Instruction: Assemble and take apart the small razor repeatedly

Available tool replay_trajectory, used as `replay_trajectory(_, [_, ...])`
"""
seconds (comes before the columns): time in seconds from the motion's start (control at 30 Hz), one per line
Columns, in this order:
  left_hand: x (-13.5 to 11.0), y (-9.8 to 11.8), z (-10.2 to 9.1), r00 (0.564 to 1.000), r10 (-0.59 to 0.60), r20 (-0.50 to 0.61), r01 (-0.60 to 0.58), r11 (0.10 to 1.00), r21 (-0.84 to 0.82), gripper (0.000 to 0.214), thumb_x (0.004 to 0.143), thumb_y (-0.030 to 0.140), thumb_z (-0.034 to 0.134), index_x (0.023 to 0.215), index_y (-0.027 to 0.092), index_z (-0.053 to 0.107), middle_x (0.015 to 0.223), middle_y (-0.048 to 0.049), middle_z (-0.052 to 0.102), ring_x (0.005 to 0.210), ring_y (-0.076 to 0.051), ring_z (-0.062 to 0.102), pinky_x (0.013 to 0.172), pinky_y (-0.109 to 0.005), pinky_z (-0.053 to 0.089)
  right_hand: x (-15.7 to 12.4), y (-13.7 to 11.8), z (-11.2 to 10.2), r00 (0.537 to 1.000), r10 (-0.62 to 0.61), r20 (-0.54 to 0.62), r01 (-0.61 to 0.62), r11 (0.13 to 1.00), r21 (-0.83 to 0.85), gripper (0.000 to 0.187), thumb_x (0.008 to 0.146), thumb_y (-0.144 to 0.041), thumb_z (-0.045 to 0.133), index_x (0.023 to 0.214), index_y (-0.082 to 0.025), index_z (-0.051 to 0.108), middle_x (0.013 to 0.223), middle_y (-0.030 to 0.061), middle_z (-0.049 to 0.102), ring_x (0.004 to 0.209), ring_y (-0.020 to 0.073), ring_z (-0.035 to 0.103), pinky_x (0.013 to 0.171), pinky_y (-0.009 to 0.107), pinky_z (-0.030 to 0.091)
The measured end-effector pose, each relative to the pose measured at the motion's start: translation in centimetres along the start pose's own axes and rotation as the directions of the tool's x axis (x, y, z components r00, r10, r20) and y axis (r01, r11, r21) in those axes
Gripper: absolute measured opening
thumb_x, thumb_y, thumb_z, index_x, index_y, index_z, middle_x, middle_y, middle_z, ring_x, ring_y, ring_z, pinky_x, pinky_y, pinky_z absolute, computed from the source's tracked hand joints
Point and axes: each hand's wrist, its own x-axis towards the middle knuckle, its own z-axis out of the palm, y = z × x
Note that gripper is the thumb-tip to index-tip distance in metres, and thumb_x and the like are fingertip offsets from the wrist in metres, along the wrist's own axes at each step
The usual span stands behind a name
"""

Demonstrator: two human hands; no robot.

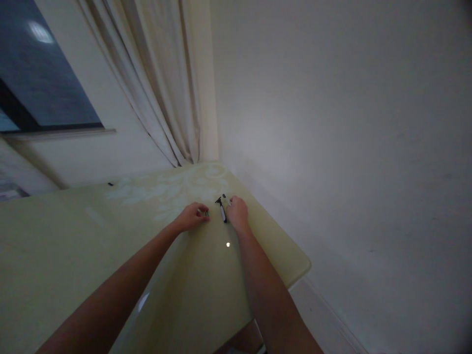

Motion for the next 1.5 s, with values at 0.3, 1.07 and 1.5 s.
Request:
replay_trajectory(0.3, [0.2, 0.2, 1.5, 0.996, -0.041, -0.076, 0.036, 0.997, -0.066, 0.045, 0.065, 0.041, 0.080, 0.103, 0.017, 0.077, 0.095, -0.0107, 0.075, 0.082, -0.025, 0.067, 0.076, -0.035, 0.052, 0.0, 0.4, 0.4, 0.998, -0.020, -0.051, 0.019, 0.999, -0.037, 0.022, 0.094, -0.015, 0.056, 0.107, -0.015, 0.074, 0.106, 0.0147, 0.074, 0.095, 0.0220, 0.069, 0.074, 0.026, 0.044])
replay_trajectory(1.07, [-2.8, 1.5, 2.6, 0.968, -0.024, -0.251, 0.010, 0.998, -0.057, 0.036, 0.077, 0.046, 0.075, 0.100, 0.019, 0.078, 0.091, -0.0087, 0.068, 0.082, -0.022, 0.063, 0.078, -0.034, 0.049, -0.5, -0.8, -1.1, 0.985, -0.062, -0.164, 0.055, 0.997, -0.045, 0.020, 0.100, -0.026, 0.054, 0.103, -0.019, 0.073, 0.100, 0.0107, 0.075, 0.092, 0.0215, 0.068, 0.074, 0.028, 0.045])
replay_trajectory(1.5, [-16.9, -10.0, -8.9, 0.845, -0.301, -0.442, 0.430, 0.873, 0.228, 0.048, 0.084, 0.057, 0.059, 0.112, 0.022, 0.077, 0.105, -0.0099, 0.076, 0.095, -0.028, 0.069, 0.081, -0.036, 0.050, -1.4, -1.7, 1.1, 0.970, -0.238, 0.042, 0.242, 0.964, -0.114, 0.013, 0.095, -0.018, 0.062, 0.104, -0.017, 0.071, 0.104, 0.0129, 0.076, 0.095, 0.0228, 0.070, 0.079, 0.029, 0.046])
